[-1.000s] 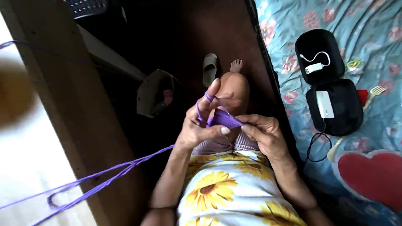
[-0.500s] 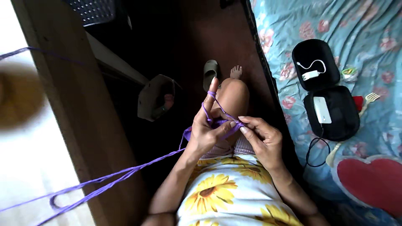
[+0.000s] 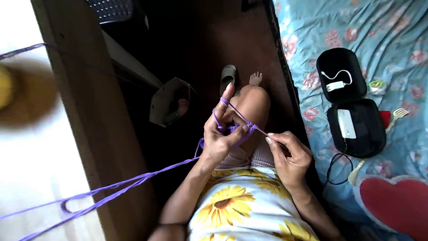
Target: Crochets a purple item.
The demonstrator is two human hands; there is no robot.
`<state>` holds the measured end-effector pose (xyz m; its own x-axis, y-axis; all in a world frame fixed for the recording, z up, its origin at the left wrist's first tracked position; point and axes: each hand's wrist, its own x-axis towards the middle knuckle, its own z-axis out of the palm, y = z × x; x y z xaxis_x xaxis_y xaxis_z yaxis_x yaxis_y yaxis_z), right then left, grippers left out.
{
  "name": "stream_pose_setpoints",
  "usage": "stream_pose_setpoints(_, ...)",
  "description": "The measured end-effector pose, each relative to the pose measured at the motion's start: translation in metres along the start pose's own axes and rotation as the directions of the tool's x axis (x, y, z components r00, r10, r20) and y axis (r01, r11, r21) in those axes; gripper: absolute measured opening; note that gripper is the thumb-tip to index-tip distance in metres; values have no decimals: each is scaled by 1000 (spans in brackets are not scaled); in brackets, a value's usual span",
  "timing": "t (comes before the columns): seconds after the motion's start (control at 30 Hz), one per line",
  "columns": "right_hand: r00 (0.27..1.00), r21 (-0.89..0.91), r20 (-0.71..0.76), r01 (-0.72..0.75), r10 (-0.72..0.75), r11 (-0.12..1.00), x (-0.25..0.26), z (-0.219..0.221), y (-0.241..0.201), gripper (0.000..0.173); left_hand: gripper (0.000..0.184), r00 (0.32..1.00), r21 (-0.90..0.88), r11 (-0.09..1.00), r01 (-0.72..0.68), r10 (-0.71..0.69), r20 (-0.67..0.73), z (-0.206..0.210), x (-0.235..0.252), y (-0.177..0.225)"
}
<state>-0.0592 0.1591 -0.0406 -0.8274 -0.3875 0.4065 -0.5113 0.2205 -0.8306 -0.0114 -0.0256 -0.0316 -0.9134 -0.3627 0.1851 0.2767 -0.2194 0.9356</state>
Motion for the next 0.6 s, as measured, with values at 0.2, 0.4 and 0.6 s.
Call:
stream_pose_setpoints(0.2, 990, -125, 2, 142, -143, 982, 1, 1, 4, 9, 89, 991, -108, 986, 126, -120, 64, -10, 3, 3)
stream_pose_setpoints(0.4, 987, -115, 35, 161, -158, 980, -1, 1, 4, 8, 85, 959, -273, 920, 281, -255, 127, -22, 7, 8)
stream_pose_setpoints(0.6, 988, -32, 69, 137, -135, 990, -2, -2, 4, 7, 79, 916, -360, 843, 399, -353, 190, -33, 10, 2)
